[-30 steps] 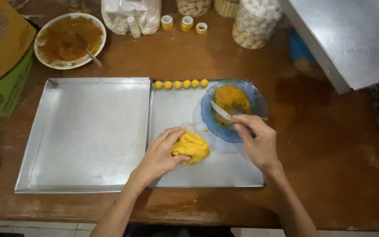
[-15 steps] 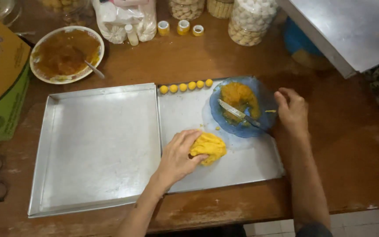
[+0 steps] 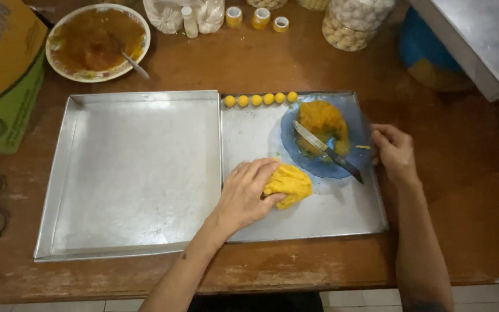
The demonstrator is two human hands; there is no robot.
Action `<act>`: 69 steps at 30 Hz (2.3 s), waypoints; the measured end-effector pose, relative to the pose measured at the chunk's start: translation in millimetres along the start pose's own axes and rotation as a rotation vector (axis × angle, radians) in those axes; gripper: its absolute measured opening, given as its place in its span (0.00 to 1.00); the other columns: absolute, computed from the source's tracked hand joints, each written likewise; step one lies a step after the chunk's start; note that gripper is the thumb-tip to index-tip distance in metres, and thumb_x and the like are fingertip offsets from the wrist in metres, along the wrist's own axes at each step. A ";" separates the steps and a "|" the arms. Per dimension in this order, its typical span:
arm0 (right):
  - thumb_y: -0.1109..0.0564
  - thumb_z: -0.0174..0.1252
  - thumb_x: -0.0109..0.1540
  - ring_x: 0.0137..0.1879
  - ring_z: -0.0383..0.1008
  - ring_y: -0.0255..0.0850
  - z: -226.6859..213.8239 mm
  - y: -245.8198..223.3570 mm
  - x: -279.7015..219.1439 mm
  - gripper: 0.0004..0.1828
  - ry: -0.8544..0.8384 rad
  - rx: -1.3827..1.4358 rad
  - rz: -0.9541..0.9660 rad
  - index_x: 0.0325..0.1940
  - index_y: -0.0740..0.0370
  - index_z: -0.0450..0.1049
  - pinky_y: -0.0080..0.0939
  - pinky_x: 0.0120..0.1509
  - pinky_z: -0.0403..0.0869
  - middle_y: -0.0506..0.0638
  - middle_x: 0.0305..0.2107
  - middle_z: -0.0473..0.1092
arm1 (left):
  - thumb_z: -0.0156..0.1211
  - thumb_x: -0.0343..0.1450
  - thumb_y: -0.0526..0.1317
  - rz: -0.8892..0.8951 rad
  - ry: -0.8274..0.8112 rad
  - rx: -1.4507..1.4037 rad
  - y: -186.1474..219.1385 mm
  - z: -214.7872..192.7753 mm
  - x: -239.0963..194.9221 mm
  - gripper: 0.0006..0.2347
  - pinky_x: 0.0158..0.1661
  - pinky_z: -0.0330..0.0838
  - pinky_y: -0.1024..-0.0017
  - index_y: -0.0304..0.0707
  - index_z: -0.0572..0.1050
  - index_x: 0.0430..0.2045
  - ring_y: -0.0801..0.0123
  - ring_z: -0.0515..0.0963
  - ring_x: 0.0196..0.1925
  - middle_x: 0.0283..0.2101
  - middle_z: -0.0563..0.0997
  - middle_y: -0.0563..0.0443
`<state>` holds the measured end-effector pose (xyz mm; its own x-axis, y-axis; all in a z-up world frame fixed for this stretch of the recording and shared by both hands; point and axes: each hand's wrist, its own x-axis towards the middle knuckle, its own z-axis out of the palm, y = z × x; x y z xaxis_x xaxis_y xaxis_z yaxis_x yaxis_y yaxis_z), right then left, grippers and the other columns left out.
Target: The person wipes a metal tray with a white cloth. They then take a portion of yellow dough, flatten it, and use a knife to scoop a brown filling from a bowl into the dough. The person folds the dough around the filling and rolls it into a ball, placing it on the tray.
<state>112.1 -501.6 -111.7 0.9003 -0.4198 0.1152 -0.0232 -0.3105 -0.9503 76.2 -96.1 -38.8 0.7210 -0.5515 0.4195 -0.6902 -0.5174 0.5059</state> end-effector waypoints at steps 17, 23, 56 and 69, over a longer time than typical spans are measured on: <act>0.60 0.59 0.66 0.30 0.68 0.34 9.2 15.0 6.0 0.10 0.022 -0.048 0.004 0.50 0.64 0.80 0.35 0.25 0.68 0.51 0.28 0.72 | 0.72 0.63 0.52 -0.040 0.001 -0.029 -0.6 5.8 -1.9 0.30 0.59 0.68 0.53 0.37 0.72 0.57 0.46 0.80 0.53 0.55 0.75 0.43; 0.53 0.57 0.70 0.30 0.72 0.34 17.1 -25.0 -13.5 0.13 0.003 0.134 0.135 0.55 0.62 0.75 0.28 0.25 0.73 0.48 0.29 0.71 | 0.72 0.63 0.51 -0.042 -0.001 -0.026 -0.3 6.3 -0.9 0.30 0.59 0.69 0.53 0.37 0.72 0.57 0.46 0.80 0.53 0.55 0.75 0.42; 0.55 0.59 0.63 0.43 0.71 0.32 -16.2 86.2 50.7 0.13 0.184 -0.032 -0.125 0.50 0.57 0.79 0.32 0.49 0.69 0.43 0.39 0.74 | 0.51 0.64 0.26 -0.091 0.013 0.014 -99.1 -12.2 -34.8 0.22 0.70 0.58 0.60 0.32 0.72 0.56 0.49 0.55 0.77 0.65 0.72 0.38; 0.53 0.64 0.62 0.33 0.70 0.35 47.6 79.7 41.9 0.12 0.264 -0.040 -0.060 0.49 0.52 0.83 0.35 0.36 0.69 0.47 0.27 0.72 | 0.57 0.50 0.23 0.202 0.157 -0.102 -151.7 -8.9 -53.1 0.32 0.70 0.58 0.46 0.31 0.70 0.53 0.30 0.66 0.68 0.54 0.76 0.34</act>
<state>168.7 -503.3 -196.4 0.7559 -0.6060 0.2477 0.0048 -0.3731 -0.9278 143.1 17.5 -131.1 0.5758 -0.5244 0.6273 -0.8168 -0.3344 0.4702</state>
